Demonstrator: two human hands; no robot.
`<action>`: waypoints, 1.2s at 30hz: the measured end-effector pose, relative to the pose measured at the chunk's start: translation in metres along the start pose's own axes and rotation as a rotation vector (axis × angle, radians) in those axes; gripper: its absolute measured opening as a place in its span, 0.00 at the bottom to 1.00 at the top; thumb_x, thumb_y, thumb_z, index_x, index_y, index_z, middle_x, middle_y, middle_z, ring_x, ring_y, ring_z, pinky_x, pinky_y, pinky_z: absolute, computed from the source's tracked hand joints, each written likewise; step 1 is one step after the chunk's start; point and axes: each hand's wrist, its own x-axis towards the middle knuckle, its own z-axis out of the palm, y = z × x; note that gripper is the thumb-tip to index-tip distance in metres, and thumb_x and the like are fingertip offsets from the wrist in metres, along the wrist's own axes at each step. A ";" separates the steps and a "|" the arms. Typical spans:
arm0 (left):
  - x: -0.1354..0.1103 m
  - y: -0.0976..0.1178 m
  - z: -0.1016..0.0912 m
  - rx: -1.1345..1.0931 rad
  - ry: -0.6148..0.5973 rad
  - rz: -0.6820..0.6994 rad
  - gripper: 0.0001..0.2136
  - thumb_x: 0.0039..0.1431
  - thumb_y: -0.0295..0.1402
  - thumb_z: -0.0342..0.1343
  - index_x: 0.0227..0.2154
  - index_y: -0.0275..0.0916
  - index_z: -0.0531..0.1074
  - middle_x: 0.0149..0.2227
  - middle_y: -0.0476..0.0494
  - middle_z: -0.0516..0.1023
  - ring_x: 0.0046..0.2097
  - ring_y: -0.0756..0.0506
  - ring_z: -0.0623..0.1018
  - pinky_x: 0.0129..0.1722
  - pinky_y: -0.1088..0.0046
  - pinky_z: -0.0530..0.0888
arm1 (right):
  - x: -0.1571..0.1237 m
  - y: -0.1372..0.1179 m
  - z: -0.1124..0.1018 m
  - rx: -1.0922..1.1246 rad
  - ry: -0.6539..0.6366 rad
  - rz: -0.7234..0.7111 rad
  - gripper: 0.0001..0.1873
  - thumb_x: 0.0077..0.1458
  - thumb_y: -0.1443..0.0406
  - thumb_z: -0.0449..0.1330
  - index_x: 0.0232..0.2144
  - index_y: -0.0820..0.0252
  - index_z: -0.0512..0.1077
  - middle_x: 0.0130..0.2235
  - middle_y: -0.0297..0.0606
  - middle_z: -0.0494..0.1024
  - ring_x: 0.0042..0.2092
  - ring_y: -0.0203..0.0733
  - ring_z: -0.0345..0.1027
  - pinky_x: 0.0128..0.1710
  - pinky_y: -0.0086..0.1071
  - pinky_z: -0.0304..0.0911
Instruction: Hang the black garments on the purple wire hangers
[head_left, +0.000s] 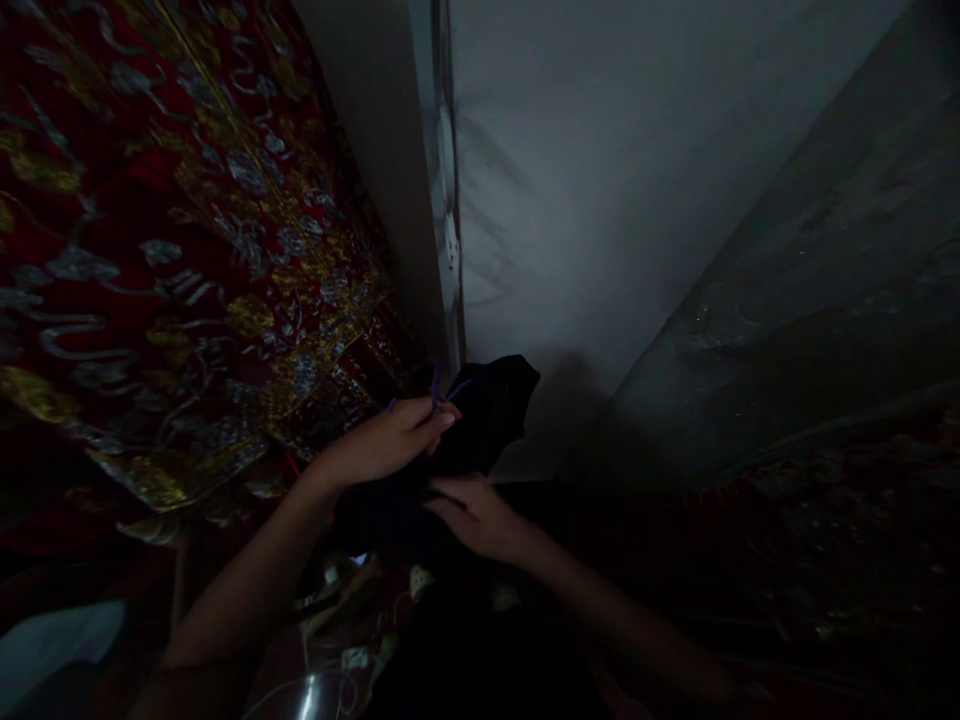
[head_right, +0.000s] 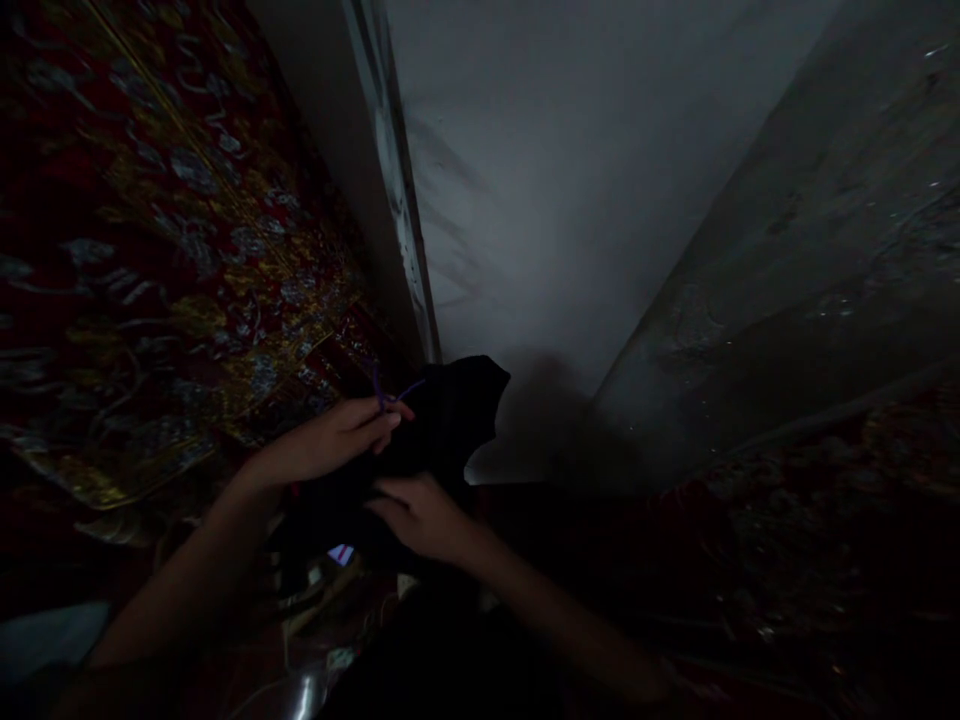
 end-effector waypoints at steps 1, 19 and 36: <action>0.001 0.002 -0.004 0.066 -0.042 0.035 0.17 0.69 0.45 0.46 0.41 0.39 0.76 0.29 0.49 0.75 0.34 0.48 0.74 0.37 0.72 0.71 | 0.004 0.000 -0.005 0.016 0.147 0.031 0.19 0.65 0.57 0.52 0.25 0.60 0.69 0.24 0.30 0.68 0.27 0.33 0.59 0.29 0.27 0.56; 0.080 0.049 -0.058 0.227 0.733 0.641 0.09 0.62 0.36 0.58 0.40 0.38 0.78 0.39 0.44 0.81 0.41 0.46 0.79 0.44 0.70 0.74 | -0.010 -0.018 -0.172 -0.336 0.822 -0.011 0.21 0.57 0.49 0.61 0.22 0.57 0.73 0.22 0.33 0.69 0.25 0.38 0.63 0.24 0.30 0.58; 0.093 -0.056 0.050 -0.229 1.207 0.132 0.30 0.50 0.36 0.67 0.52 0.40 0.59 0.51 0.39 0.68 0.52 0.42 0.71 0.54 0.67 0.67 | 0.068 -0.020 -0.220 0.300 0.524 0.252 0.19 0.46 0.51 0.71 0.28 0.62 0.77 0.24 0.36 0.79 0.26 0.41 0.74 0.27 0.34 0.69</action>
